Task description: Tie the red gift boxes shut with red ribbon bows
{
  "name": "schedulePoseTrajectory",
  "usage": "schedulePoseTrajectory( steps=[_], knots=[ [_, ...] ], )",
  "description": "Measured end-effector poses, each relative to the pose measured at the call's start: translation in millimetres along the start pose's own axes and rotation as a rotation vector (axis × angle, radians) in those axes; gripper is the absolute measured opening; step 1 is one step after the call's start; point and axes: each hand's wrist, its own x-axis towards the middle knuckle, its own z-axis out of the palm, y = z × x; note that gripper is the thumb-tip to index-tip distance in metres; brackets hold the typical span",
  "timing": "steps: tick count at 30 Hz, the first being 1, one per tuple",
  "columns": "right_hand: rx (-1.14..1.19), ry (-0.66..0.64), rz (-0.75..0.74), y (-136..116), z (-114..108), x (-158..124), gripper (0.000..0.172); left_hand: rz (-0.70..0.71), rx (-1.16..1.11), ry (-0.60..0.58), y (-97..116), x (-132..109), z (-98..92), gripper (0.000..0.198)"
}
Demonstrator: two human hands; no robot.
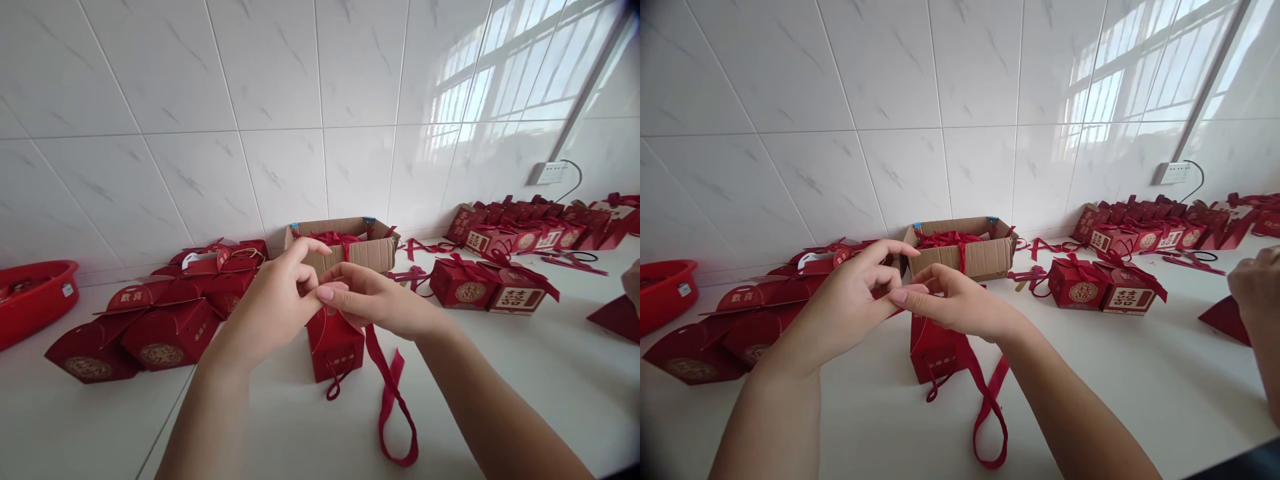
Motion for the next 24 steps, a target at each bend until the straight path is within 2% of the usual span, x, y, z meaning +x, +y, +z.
schedulePoseTrajectory(
  steps=[2, 7, 11, 14, 17, 20, 24],
  knots=[
    [-0.055, 0.016, 0.009, 0, -4, -1, 0.040, 0.007, 0.012, 0.034, 0, 0, 0.5, 0.033],
    [-0.118, -0.039, -0.060, 1, -18, -1, 0.035, -0.034, 0.076, 0.033, -3, 0, -2.2, 0.027],
    [-0.140, -0.022, -0.130, 3, -31, -1, 0.024, -0.087, 0.256, -0.138, -12, 4, 0.1, 0.023],
    [-0.309, 0.098, -0.111, 7, -36, 1, 0.016, -0.128, 0.447, -0.306, -19, 8, 6.7, 0.019],
    [-0.497, 0.170, -0.040, 16, -38, 7, 0.011, -0.201, 0.540, -0.446, -23, 11, 15.1, 0.018],
    [-0.595, 0.177, 0.037, 26, -38, 14, 0.008, -0.235, 0.560, -0.510, -25, 13, 22.0, 0.020],
    [-0.672, 0.198, 0.083, 35, -37, 22, 0.004, -0.192, 0.569, -0.525, -25, 18, 26.3, 0.015]
  ],
)
